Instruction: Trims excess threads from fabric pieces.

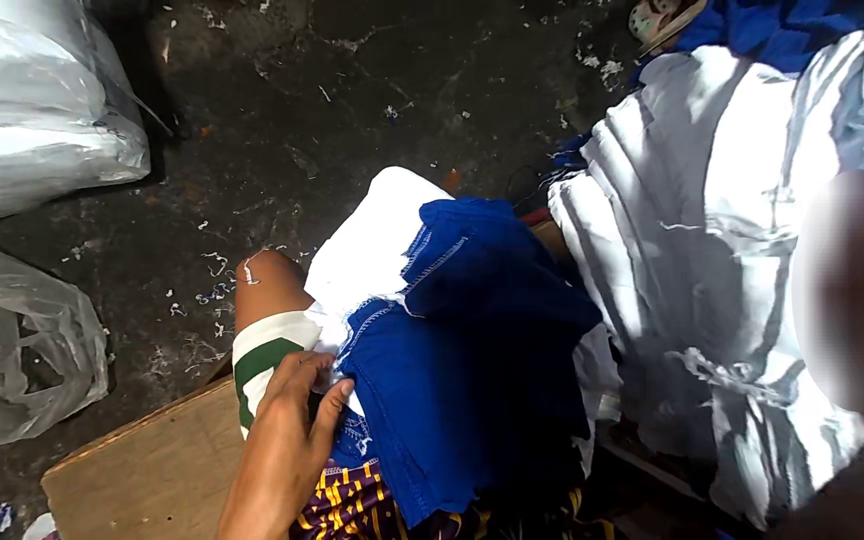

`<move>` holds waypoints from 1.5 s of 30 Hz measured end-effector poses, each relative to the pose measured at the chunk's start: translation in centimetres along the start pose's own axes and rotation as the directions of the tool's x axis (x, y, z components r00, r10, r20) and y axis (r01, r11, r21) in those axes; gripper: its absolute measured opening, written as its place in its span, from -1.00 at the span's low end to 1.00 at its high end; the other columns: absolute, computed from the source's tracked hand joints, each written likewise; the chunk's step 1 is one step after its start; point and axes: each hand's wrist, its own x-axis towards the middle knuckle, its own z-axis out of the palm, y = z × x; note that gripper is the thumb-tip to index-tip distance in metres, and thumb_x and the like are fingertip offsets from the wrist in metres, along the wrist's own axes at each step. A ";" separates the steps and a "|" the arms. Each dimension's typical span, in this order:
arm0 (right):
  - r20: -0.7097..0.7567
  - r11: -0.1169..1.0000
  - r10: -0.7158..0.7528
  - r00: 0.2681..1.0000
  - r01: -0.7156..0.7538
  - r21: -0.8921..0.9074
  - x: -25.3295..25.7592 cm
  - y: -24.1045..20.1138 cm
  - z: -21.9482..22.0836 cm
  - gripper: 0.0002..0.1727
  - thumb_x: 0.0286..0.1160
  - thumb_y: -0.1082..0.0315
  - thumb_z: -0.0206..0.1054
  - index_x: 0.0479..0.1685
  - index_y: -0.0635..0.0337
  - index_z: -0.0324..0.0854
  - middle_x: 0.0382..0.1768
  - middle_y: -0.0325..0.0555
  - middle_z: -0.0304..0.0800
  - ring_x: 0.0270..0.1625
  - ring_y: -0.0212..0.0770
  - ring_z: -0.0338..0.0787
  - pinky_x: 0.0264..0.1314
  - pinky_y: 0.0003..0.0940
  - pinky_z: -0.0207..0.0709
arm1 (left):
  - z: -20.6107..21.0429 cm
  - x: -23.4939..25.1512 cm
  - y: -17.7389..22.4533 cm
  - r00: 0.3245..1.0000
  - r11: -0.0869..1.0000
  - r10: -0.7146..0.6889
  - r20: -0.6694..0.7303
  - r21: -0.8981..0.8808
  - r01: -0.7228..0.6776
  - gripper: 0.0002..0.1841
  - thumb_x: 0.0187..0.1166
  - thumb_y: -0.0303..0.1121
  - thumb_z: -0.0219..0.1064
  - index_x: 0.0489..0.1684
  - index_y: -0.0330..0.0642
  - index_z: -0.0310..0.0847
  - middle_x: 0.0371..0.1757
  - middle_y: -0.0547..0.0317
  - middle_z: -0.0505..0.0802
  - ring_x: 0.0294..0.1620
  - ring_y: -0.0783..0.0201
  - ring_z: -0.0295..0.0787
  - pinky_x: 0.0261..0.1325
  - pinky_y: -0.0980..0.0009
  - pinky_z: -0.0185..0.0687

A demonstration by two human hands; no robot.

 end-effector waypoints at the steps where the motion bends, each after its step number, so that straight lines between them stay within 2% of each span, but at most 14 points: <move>1: 0.000 0.998 -0.060 0.998 0.060 -0.011 -0.8 -2.6 2.4 -0.73 0.76 0.12 0.21 0.09 0.12 0.59 -0.37 -0.43 0.58 -0.51 -0.65 0.49 -0.49 -0.63 0.42 | 0.4 0.1 0.1 1.000 1.000 -0.023 0.004 -0.018 0.023 -0.59 0.59 0.09 0.21 -0.09 -0.04 0.80 -0.05 0.30 0.78 -0.14 0.47 0.76 -0.09 0.50 0.74; 6: 0.354 0.929 -0.340 0.871 0.253 0.271 -6.1 -8.0 12.0 -0.72 0.69 0.07 0.27 -0.24 0.06 0.70 -0.52 -0.35 0.67 -0.53 -0.53 0.60 -0.55 -0.62 0.49 | 1.0 -0.1 0.7 0.988 0.983 -0.060 -0.142 -0.179 0.034 -0.79 0.52 -0.19 0.28 -0.44 0.01 0.77 -0.20 0.43 0.83 -0.24 0.66 0.74 -0.20 0.69 0.69; 9: 0.410 0.866 -0.499 0.763 0.428 0.258 -8.0 -8.4 14.4 -0.70 0.68 0.09 0.23 -0.30 0.10 0.65 -0.55 -0.21 0.64 -0.61 -0.32 0.61 -0.68 -0.45 0.40 | 0.3 -0.4 1.4 0.978 0.946 -0.066 -0.199 -0.324 -0.002 -0.83 0.47 -0.29 0.30 -0.49 -0.02 0.75 -0.20 0.39 0.85 -0.26 0.65 0.76 -0.24 0.71 0.69; 11: 0.404 0.873 -0.487 0.775 0.439 0.211 -7.8 -8.4 14.4 -0.68 0.69 0.07 0.23 -0.31 0.10 0.66 -0.55 -0.23 0.66 -0.60 -0.32 0.63 -0.67 -0.45 0.42 | -0.5 -0.5 1.9 0.977 0.898 -0.090 -0.194 -0.441 -0.005 -0.84 0.49 -0.33 0.30 -0.49 0.00 0.74 -0.22 0.42 0.86 -0.31 0.60 0.77 -0.25 0.67 0.73; 16: 0.353 0.924 -0.357 0.865 0.382 -0.002 -3.9 -7.0 13.7 -0.66 0.64 0.02 0.24 -0.25 0.08 0.72 -0.54 -0.32 0.65 -0.59 -0.38 0.63 -0.64 -0.42 0.50 | -0.5 1.1 2.1 0.962 0.979 -0.059 -0.268 -0.205 0.003 -0.76 0.63 -0.21 0.22 -0.11 -0.14 0.74 -0.07 0.31 0.77 -0.18 0.58 0.74 -0.12 0.61 0.72; 19: 0.384 0.926 -0.328 0.863 0.373 -0.047 -2.0 -6.1 14.2 -0.61 0.71 -0.04 0.16 -0.19 0.07 0.69 -0.54 -0.34 0.59 -0.58 -0.38 0.59 -0.63 -0.43 0.45 | 0.6 2.7 4.0 0.980 0.997 0.070 -0.187 0.000 -0.071 -0.58 0.63 -0.10 0.29 0.19 -0.28 0.74 0.18 -0.03 0.78 0.05 0.14 0.79 0.06 0.16 0.76; 22: 0.459 0.926 -0.294 0.838 0.368 -0.080 -2.0 -5.7 15.6 -0.64 0.68 0.00 0.23 -0.15 0.11 0.71 -0.48 -0.25 0.66 -0.50 -0.26 0.70 -0.55 -0.28 0.57 | 1.4 3.8 4.6 1.000 0.996 0.010 0.015 0.090 -0.011 -0.56 0.62 -0.14 0.40 0.26 -0.33 0.71 0.14 -0.14 0.76 0.08 -0.09 0.77 0.13 -0.06 0.72; 24: 0.450 0.914 -0.297 0.842 0.387 -0.123 -2.2 -5.2 16.6 -0.70 0.59 0.08 0.33 -0.15 0.14 0.74 -0.42 -0.18 0.74 -0.47 -0.18 0.78 -0.54 -0.18 0.64 | 0.8 4.1 3.6 0.996 0.999 -0.047 0.079 0.027 0.045 -0.65 0.64 -0.13 0.37 0.16 -0.21 0.76 -0.04 0.05 0.83 -0.06 0.11 0.82 0.06 0.04 0.76; 26: 0.415 0.899 -0.315 0.854 0.408 -0.158 -2.6 -4.7 16.9 -0.73 0.52 0.10 0.35 -0.17 0.12 0.74 -0.41 -0.20 0.74 -0.51 -0.21 0.76 -0.60 -0.23 0.60 | 0.4 3.4 2.1 0.999 0.998 -0.037 0.025 -0.057 0.038 -0.77 0.63 -0.13 0.32 -0.12 -0.05 0.80 -0.31 0.31 0.85 -0.29 0.40 0.81 -0.18 0.30 0.78; 29: 0.420 0.901 -0.331 0.845 0.415 -0.125 -2.6 -4.6 16.8 -0.73 0.56 0.12 0.32 -0.13 0.14 0.74 -0.39 -0.19 0.74 -0.51 -0.22 0.74 -0.59 -0.25 0.59 | -0.5 1.5 1.1 0.997 0.987 -0.070 -0.028 -0.147 0.065 -0.78 0.59 -0.06 0.30 -0.28 0.09 0.77 -0.48 0.54 0.77 -0.50 0.62 0.69 -0.44 0.60 0.64; 34: 0.402 0.937 -0.322 0.857 0.227 0.266 -3.3 -7.4 15.5 -0.77 0.61 0.14 0.28 -0.35 0.04 0.67 -0.65 -0.47 0.48 -0.64 -0.63 0.43 -0.64 -0.72 0.32 | -1.9 -0.2 1.9 0.987 0.819 -0.161 0.001 -0.559 0.134 -0.83 0.56 -0.34 0.33 -0.06 -0.13 0.80 -0.54 0.38 0.80 -0.68 0.53 0.63 -0.62 0.64 0.57; 37: 0.453 0.908 -0.363 0.814 0.199 0.369 -5.1 -9.1 16.1 -0.72 0.63 0.12 0.30 -0.37 0.10 0.66 -0.65 -0.35 0.52 -0.61 -0.51 0.48 -0.59 -0.61 0.36 | -2.2 -0.2 2.2 0.983 0.754 -0.181 0.011 -0.641 0.146 -0.76 0.56 -0.44 0.28 0.09 -0.23 0.76 -0.52 0.29 0.82 -0.65 0.46 0.68 -0.57 0.62 0.63; 41: 0.487 0.909 -0.386 0.784 0.232 0.347 -6.2 -9.5 17.7 -0.70 0.65 0.10 0.28 -0.30 0.13 0.70 -0.55 -0.25 0.65 -0.51 -0.40 0.63 -0.50 -0.51 0.49 | -1.5 0.0 1.9 0.984 0.904 -0.139 -0.111 -0.420 0.080 -0.86 0.55 -0.37 0.30 -0.18 -0.13 0.79 -0.60 0.44 0.79 -0.69 0.56 0.69 -0.62 0.65 0.64; 45: 0.526 0.924 -0.360 0.771 0.216 0.316 -5.9 -9.3 17.9 -0.71 0.66 0.09 0.25 -0.33 0.07 0.67 -0.59 -0.34 0.54 -0.55 -0.47 0.54 -0.54 -0.57 0.40 | -0.9 -0.6 1.6 0.970 0.991 -0.112 -0.217 -0.095 0.094 -0.78 0.61 -0.22 0.25 -0.32 -0.06 0.78 -0.60 0.48 0.77 -0.69 0.60 0.68 -0.63 0.60 0.65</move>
